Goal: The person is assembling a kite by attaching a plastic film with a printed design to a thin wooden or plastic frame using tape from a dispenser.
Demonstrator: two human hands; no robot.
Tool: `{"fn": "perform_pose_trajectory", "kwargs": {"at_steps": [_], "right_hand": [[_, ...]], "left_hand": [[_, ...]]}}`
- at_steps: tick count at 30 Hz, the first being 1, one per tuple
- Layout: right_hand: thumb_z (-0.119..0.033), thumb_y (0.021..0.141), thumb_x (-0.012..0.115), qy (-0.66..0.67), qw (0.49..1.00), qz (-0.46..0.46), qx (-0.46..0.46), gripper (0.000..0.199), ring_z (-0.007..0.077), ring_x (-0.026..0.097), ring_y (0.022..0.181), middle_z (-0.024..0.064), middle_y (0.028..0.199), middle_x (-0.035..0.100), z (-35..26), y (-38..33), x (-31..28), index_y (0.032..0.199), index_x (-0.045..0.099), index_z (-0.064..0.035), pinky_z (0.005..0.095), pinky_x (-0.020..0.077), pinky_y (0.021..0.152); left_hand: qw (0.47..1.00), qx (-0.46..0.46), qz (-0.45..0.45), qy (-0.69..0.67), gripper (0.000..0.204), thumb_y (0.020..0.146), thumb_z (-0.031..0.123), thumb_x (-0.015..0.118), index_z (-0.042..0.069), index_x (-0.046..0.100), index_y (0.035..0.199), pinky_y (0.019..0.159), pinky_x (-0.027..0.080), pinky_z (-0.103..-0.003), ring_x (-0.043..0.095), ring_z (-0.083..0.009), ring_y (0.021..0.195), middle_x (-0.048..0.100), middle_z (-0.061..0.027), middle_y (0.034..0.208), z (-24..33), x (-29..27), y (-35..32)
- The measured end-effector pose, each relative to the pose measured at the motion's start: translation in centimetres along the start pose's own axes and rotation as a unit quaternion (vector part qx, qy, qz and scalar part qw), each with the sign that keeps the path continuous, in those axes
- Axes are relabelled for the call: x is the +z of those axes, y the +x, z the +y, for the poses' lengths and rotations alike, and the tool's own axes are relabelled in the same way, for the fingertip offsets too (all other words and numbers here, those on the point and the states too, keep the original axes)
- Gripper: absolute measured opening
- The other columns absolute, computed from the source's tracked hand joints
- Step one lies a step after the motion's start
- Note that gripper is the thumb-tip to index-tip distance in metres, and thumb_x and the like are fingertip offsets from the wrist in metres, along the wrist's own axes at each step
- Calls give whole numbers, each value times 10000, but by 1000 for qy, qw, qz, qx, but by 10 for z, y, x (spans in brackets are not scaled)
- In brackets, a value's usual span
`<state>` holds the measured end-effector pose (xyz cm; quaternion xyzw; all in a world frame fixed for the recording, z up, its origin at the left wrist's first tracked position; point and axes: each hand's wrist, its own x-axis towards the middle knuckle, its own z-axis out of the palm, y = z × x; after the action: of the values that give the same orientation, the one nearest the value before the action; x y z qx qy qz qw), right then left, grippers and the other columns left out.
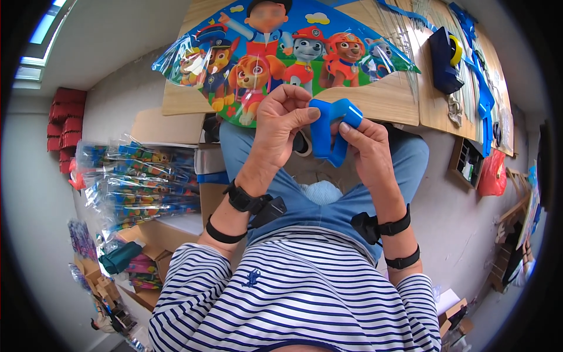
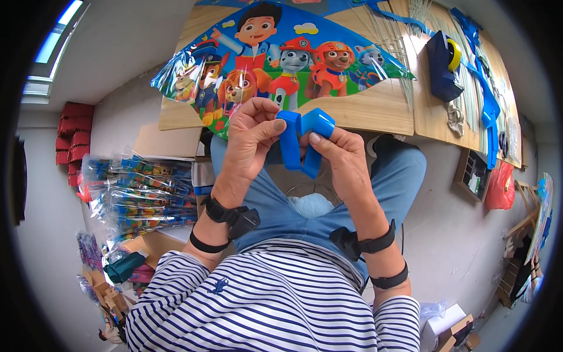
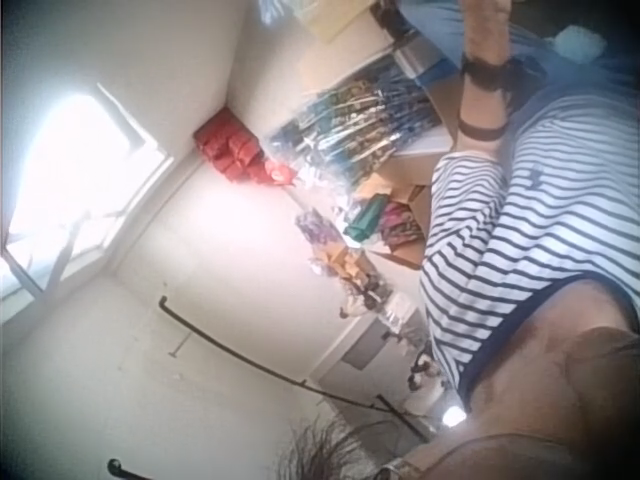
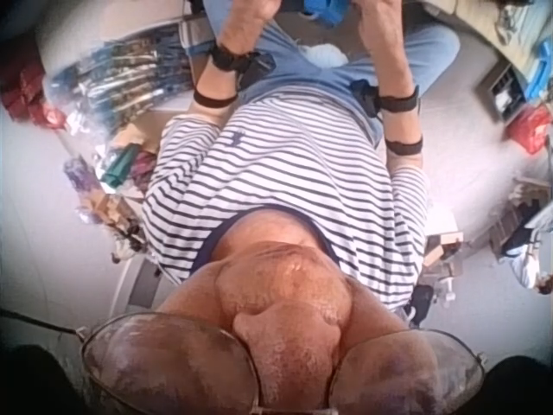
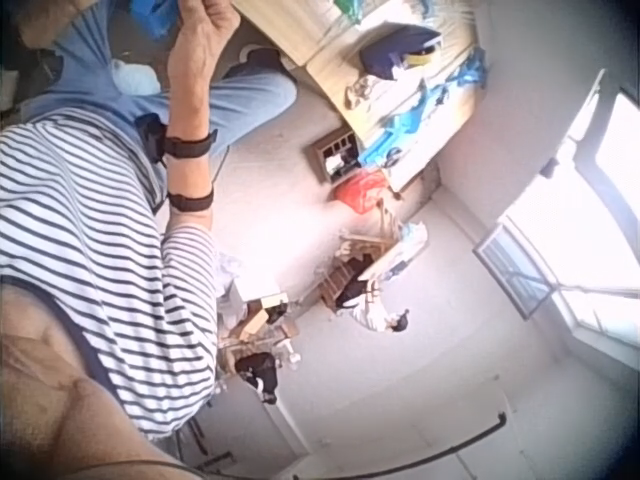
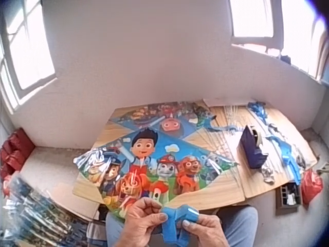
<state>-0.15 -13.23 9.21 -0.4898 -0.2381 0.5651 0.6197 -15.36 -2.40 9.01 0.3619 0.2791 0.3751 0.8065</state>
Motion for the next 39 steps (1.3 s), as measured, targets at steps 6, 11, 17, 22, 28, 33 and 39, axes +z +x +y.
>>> {"fn": "perform_pose_trajectory", "kwargs": {"at_steps": [6, 11, 17, 22, 28, 33, 39], "right_hand": [[-109, 925, 641, 1, 999, 37, -4, 160, 117, 640, 748, 58, 822, 685, 5, 12, 3, 937, 696, 41, 269, 526, 714], [-120, 901, 655, -74, 994, 77, 14, 157, 96, 603, 690, 36, 751, 661, 7, 8, -36, 860, 683, 28, 248, 474, 645], [-132, 860, 697, -186, 973, 122, 65, 188, 46, 484, 593, -17, 646, 596, 20, -9, -78, 719, 658, -14, 237, 382, 558], [-86, 887, 660, -214, 964, 134, 86, 123, 60, 523, 645, -3, 698, 626, 26, -21, -91, 796, 653, -3, 242, 429, 602], [-37, 921, 580, -127, 979, 122, 99, 92, 115, 599, 681, 51, 801, 652, 25, -19, -102, 888, 644, 20, 268, 483, 645], [-41, 916, 572, -129, 973, 153, 115, 96, 108, 573, 642, 50, 797, 651, 24, -25, -107, 882, 641, 15, 265, 469, 602], [-52, 866, 603, -339, 913, 203, 103, 54, 88, 519, 615, 36, 676, 546, 8, 4, -117, 835, 605, -7, 286, 422, 569]], "left_hand": [[999, 16, 10, 34, 235, 812, -67, 711, 36, 615, 1001, 716, 525, -215, 638, -88, 805, 668, -25, 888, -3, 0, 12], [971, 93, 73, 207, 174, 810, -45, 690, 24, 638, 962, 742, 518, -248, 618, -105, 771, 663, -38, 879, 42, -23, 74], [863, 282, 98, 408, 154, 832, 73, 723, 57, 703, 984, 655, 454, -220, 584, -76, 745, 683, -2, 867, 164, -88, 258], [784, 415, 39, 460, 182, 836, 78, 729, 60, 707, 1015, 718, 493, -248, 617, -90, 801, 692, -6, 886, 217, -92, 370], [754, 343, -14, 560, 173, 842, 97, 706, 31, 697, 1003, 750, 521, -303, 661, -172, 813, 703, -44, 889, 205, -111, 410], [460, 350, 12, 816, 517, 785, 335, 739, 43, 603, 1190, 932, 429, -499, 526, -410, 1136, 541, -230, 1261, 91, -125, 292], [544, 128, 43, 828, 834, 810, 542, 694, 106, 408, 1461, 1084, 223, -661, 284, -408, 1413, 295, -236, 1531, 0, -135, 130]]}}
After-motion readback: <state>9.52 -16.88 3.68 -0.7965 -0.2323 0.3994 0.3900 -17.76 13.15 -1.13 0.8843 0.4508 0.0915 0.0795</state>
